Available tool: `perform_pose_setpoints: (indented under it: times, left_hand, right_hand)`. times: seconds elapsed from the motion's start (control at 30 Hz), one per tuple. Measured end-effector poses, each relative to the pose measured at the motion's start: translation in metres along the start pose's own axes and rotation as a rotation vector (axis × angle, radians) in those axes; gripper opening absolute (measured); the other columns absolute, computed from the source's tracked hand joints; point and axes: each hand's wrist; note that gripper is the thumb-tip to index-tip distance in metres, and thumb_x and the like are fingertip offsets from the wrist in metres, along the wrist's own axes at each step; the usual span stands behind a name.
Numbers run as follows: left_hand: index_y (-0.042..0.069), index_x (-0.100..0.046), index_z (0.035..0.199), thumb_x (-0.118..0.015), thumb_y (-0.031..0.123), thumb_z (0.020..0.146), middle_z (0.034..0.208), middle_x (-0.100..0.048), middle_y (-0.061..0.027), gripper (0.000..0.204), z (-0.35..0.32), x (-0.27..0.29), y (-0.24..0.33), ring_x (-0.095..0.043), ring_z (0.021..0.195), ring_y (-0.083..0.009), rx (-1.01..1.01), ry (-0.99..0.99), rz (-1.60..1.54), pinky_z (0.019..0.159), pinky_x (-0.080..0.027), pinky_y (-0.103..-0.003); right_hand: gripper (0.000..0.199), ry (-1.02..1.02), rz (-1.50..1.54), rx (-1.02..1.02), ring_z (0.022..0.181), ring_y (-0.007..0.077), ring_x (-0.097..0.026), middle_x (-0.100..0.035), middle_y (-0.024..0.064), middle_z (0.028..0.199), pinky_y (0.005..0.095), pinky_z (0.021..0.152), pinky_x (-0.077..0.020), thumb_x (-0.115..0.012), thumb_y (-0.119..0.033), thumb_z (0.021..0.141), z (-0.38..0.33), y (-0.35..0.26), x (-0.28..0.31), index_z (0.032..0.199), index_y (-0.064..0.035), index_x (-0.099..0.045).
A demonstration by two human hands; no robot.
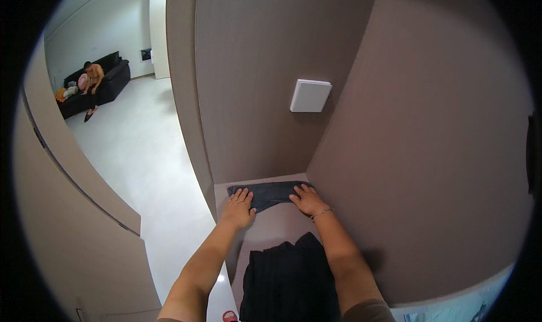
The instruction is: The person wipes a long wall-mounted shelf with a dark cloth, moving a potted plant aside to reach underneath. They then wipe the wall above the shelf, a cabinet door, and a wardrobe, folding a black garment and placing it on a shelf before continuing to wipe the wardrobe doors.
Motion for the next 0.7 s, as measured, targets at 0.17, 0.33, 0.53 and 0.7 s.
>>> perform_pose_setpoints:
  times: [0.17,0.33,0.53,0.7]
  left_hand:
    - [0.007,-0.044,0.142,-0.059,0.034,0.09,0.152,-0.036,-0.0149,0.06,-0.05,-0.005,0.006,-0.031,0.141,-0.0318,-0.124,0.051,-0.022,0.115,-0.027,-0.043]
    - [0.011,-0.048,0.14,-0.06,0.032,0.09,0.15,-0.039,-0.0151,0.056,-0.083,0.008,0.012,-0.034,0.139,-0.0328,-0.172,-0.031,-0.034,0.113,-0.031,-0.044]
    - [0.023,-0.039,0.147,-0.044,0.041,0.098,0.156,-0.029,-0.0123,0.053,-0.102,-0.003,0.012,-0.021,0.146,-0.03,-0.118,0.015,0.042,0.118,-0.011,-0.049]
    - [0.024,-0.045,0.143,-0.052,0.033,0.091,0.152,-0.035,-0.0107,0.053,-0.113,-0.004,-0.005,-0.028,0.143,-0.029,-0.053,0.104,0.03,0.116,-0.016,-0.052]
  right_hand:
    - [0.065,-0.042,0.008,0.027,0.144,0.0408,-0.02,-0.02,0.018,0.158,0.0464,0.118,-0.0169,-0.033,-0.055,0.099,-0.059,0.012,-0.015,0.149,-0.0145,-0.034]
    - [0.06,-0.048,0.044,0.064,0.143,0.0412,-0.02,-0.02,0.0184,0.158,0.0463,0.118,-0.0169,-0.032,-0.055,0.099,-0.103,0.023,-0.025,0.148,-0.0198,-0.038]
    - [0.064,-0.043,0.079,-0.012,0.144,0.0408,-0.019,-0.02,0.0195,0.157,0.0481,0.117,-0.0177,-0.033,-0.06,0.097,-0.121,0.009,-0.027,0.146,-0.0199,-0.042]
    - [0.065,-0.124,0.029,0.035,0.144,0.0434,-0.019,-0.02,0.0223,0.157,0.0481,0.118,-0.0174,-0.033,-0.061,0.097,-0.093,-0.022,-0.021,0.146,-0.0209,-0.041]
Point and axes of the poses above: each hand's wrist, its own z-axis towards the middle knuckle, its own x-axis out of the back of the hand, y = z × x
